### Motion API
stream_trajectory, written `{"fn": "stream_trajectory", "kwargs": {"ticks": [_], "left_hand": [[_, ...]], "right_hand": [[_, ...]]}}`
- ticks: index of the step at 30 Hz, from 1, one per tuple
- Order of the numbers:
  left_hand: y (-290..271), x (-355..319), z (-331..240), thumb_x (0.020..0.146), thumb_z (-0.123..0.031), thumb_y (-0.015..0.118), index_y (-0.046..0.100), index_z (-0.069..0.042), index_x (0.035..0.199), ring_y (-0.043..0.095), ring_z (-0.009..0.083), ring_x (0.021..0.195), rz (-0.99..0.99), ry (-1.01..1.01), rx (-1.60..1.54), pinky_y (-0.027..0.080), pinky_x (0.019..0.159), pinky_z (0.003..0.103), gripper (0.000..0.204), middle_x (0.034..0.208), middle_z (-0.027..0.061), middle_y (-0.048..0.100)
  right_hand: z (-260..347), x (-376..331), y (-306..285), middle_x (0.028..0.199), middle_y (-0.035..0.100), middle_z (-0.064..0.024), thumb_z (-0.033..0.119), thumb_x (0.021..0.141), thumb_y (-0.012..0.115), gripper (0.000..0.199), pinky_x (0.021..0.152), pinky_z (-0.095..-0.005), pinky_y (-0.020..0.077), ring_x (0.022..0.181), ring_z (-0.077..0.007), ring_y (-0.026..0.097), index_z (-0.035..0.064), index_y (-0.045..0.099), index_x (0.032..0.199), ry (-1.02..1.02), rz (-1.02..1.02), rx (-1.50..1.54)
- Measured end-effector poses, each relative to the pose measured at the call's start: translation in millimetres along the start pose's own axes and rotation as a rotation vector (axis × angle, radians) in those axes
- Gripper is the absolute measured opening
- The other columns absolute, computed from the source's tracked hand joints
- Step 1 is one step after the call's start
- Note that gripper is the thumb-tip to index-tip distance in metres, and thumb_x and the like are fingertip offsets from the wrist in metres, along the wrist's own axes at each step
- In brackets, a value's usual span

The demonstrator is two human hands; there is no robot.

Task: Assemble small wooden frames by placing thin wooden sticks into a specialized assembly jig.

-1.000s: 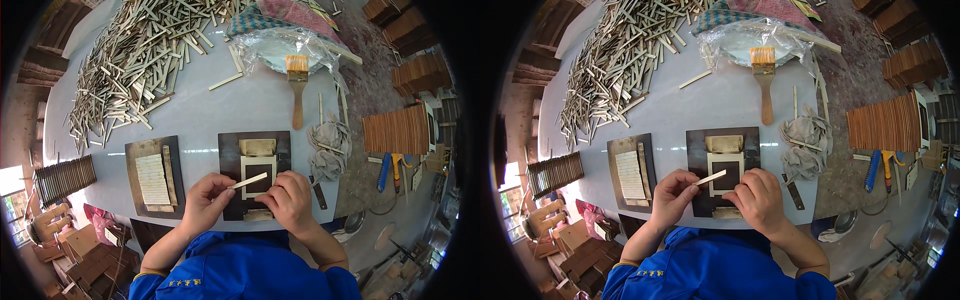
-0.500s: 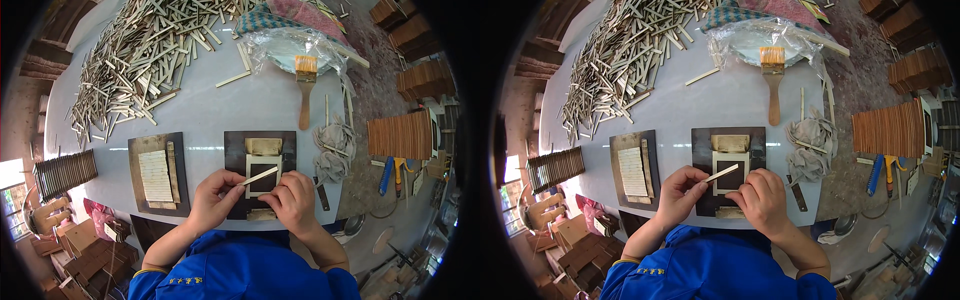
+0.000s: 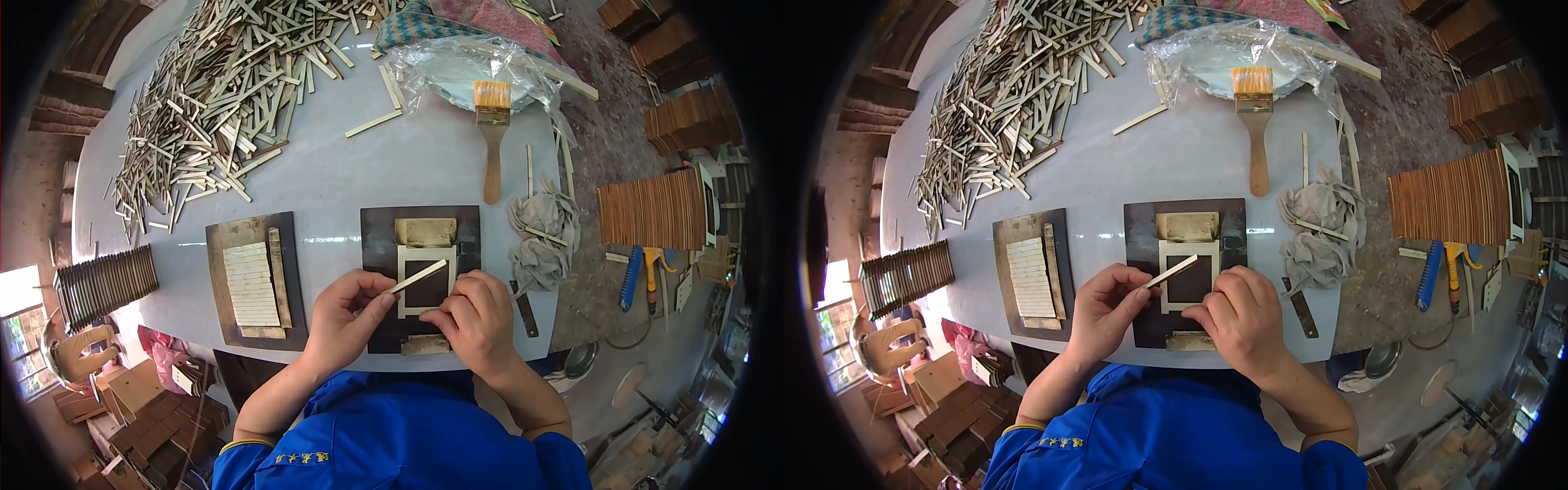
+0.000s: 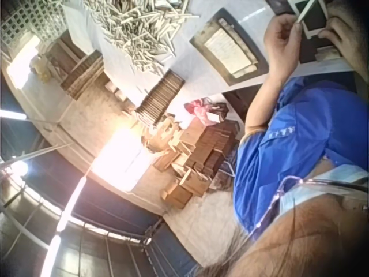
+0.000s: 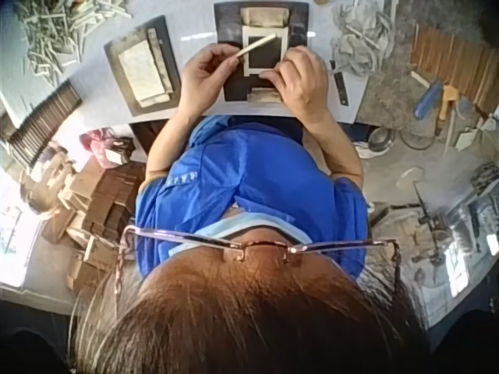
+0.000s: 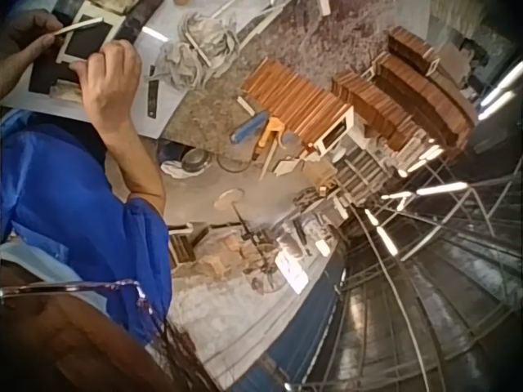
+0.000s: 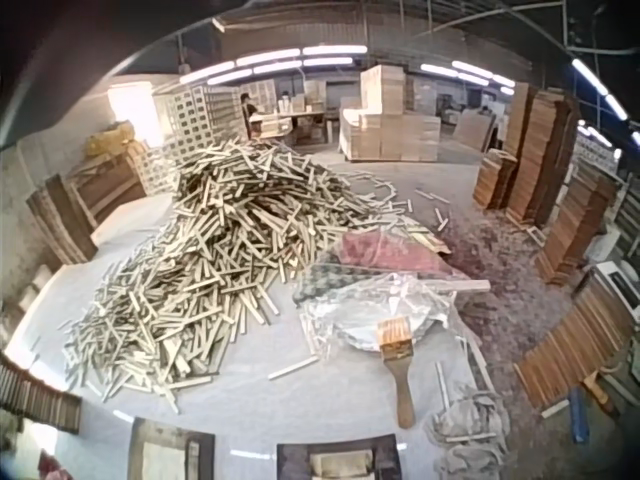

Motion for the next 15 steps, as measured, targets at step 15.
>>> {"fn": "stream_trajectory", "kwargs": {"ticks": [15], "left_hand": [[18, 1, -11, 0.1, -0.001, 0.069, 0.072, 0.0, 0.115, 0.052, 0.0065, 0.073, 0.093, -0.025, 0.021, 0.044, 0.065, 0.02, 0.015, 0.089, 0.0009, 0.067]], "right_hand": [[-1, 23, -12, 0.145, 0.05, -0.0231, 0.039, 0.096, 0.079, 0.072, 0.112, -0.0502, 0.0426, 0.131, -0.0375, 0.05, -0.0031, 0.045, 0.144, 0.141, -0.235, 0.214]]}}
Point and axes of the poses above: each hand's wrist, its own x-axis towards the middle knuckle, its own y-axis out of the palm, z = x × y, the point moved 3 cm from there along x, towards the middle knuckle
